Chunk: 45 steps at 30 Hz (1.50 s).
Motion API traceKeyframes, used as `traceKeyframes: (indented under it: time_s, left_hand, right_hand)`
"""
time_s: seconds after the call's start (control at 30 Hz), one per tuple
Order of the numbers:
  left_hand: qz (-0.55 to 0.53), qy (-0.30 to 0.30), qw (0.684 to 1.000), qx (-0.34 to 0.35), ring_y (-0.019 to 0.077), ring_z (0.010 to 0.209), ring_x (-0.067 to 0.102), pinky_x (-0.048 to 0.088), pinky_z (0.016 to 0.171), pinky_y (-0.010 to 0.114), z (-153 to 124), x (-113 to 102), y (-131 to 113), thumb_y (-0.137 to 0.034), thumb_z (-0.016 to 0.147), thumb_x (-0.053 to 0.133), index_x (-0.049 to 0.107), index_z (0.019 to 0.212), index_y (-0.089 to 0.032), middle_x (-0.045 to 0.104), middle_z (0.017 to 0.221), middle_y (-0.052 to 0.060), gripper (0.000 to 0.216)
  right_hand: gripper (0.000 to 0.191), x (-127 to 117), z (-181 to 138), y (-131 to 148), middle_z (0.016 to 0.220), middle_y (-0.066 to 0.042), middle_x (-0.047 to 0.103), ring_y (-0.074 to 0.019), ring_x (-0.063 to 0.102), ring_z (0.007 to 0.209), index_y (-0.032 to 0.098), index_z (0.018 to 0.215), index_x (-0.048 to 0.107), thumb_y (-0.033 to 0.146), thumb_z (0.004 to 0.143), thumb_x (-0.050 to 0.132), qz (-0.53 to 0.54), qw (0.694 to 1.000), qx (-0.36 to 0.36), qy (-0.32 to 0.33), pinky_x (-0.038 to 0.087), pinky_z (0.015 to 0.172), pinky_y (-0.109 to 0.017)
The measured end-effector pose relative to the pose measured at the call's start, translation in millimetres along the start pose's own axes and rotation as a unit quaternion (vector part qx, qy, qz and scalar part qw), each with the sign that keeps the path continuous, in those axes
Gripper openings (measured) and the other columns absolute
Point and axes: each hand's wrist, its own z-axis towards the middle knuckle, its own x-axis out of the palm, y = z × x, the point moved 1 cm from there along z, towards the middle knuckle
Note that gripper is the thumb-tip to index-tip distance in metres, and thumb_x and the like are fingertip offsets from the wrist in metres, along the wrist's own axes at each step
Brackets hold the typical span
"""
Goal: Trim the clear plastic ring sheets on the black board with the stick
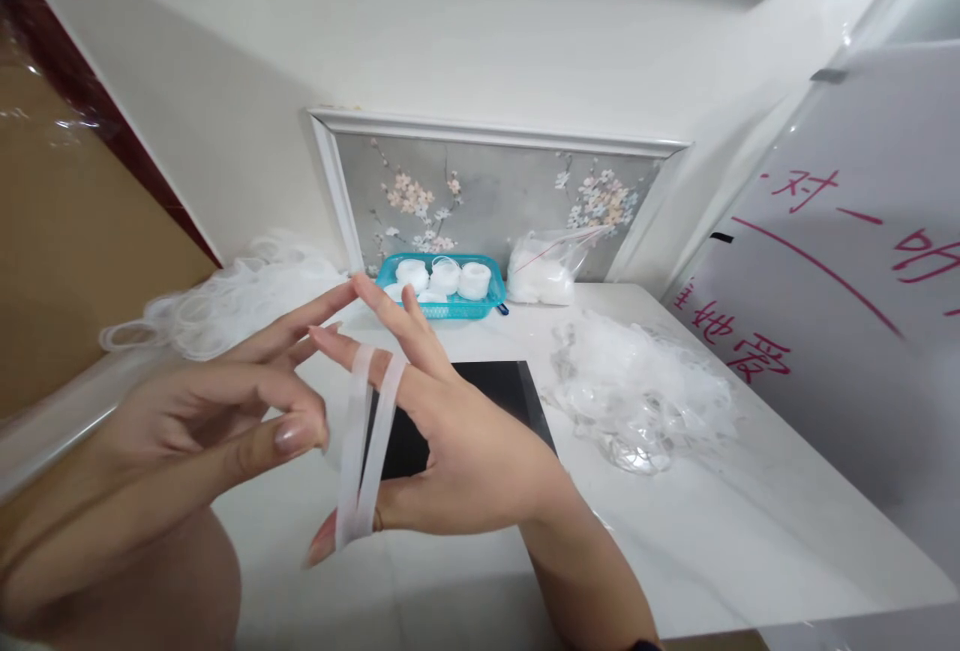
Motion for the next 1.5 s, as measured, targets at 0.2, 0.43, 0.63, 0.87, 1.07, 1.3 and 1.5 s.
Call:
traceKeyframes:
  time_s: [0.2,0.43,0.63,0.87,1.07,1.3,1.5]
  left_hand:
    - [0.026,-0.017,0.999,0.009,0.0349,0.151,0.015,0.024,0.121,0.055,-0.7,13.0,11.5,-0.044,0.087,0.069,0.075,0.086,-0.031,0.031,0.159,-0.013,0.015]
    - [0.012,-0.004,1.000,0.007,0.0335,0.151,0.016,0.023,0.121,0.055,1.4,13.8,18.5,-0.043,0.087,0.069,0.076,0.080,-0.030,0.029,0.159,-0.013,0.017]
    - [-0.001,0.020,1.000,-0.021,0.0353,0.151,0.014,0.025,0.120,0.058,4.3,6.4,7.4,-0.045,0.085,0.071,0.075,0.071,-0.030,0.033,0.157,-0.016,0.022]
    - [-0.009,0.024,1.000,-0.006,0.0336,0.151,0.014,0.024,0.121,0.055,3.9,4.6,6.2,-0.044,0.087,0.069,0.074,0.069,-0.028,0.037,0.156,-0.015,0.025]
    - [-0.026,0.024,0.999,-0.014,0.0346,0.151,0.012,0.023,0.120,0.056,3.3,4.6,6.6,-0.045,0.086,0.070,0.076,0.069,-0.029,0.036,0.156,-0.015,0.025]
    - [-0.072,0.022,0.997,-0.031,0.0375,0.152,0.007,0.016,0.121,0.060,3.3,4.3,6.2,-0.043,0.083,0.074,0.077,0.068,-0.030,0.039,0.155,-0.013,0.020]
    - [-0.086,0.022,0.996,-0.031,0.0367,0.152,0.005,0.015,0.120,0.060,2.4,4.4,9.4,-0.041,0.083,0.073,0.077,0.068,-0.031,0.041,0.154,-0.014,0.019]
  right_hand:
    - [0.105,6.0,3.0,-5.6,0.168,-0.002,-0.001,-0.0296,-0.006,0.153,0.035,0.157,0.021,0.042,0.072,0.083,0.003,1.000,-0.006,-0.002,0.020,0.123,-0.052]
    - [0.105,9.2,1.7,-8.1,0.168,0.000,0.001,-0.0310,-0.008,0.153,0.037,0.156,0.024,0.047,0.070,0.084,-0.018,0.999,0.026,0.002,0.015,0.123,-0.057]
    - [0.103,7.6,2.6,-7.5,0.168,-0.004,-0.009,-0.0297,-0.012,0.153,0.030,0.156,0.024,0.054,0.073,0.080,-0.012,1.000,0.002,0.016,0.019,0.123,-0.051]
    - [0.105,7.0,2.4,-7.8,0.168,-0.003,-0.007,-0.0275,-0.012,0.153,0.029,0.157,0.023,0.053,0.072,0.080,-0.014,1.000,-0.006,0.020,0.017,0.125,-0.047]
    - [0.109,7.1,2.2,-6.7,0.168,-0.001,-0.006,-0.0307,-0.009,0.153,0.033,0.156,0.024,0.051,0.067,0.085,-0.013,1.000,0.014,0.023,0.018,0.124,-0.052]
    - [0.106,8.4,2.2,-5.1,0.168,-0.002,-0.009,-0.0293,-0.011,0.153,0.029,0.157,0.021,0.048,0.073,0.082,-0.002,1.000,-0.018,0.017,0.018,0.125,-0.049]
    - [0.105,6.8,1.2,-5.3,0.168,0.000,-0.012,-0.0305,-0.013,0.152,0.030,0.157,0.023,0.052,0.072,0.081,-0.008,1.000,0.001,0.028,0.017,0.125,-0.049]
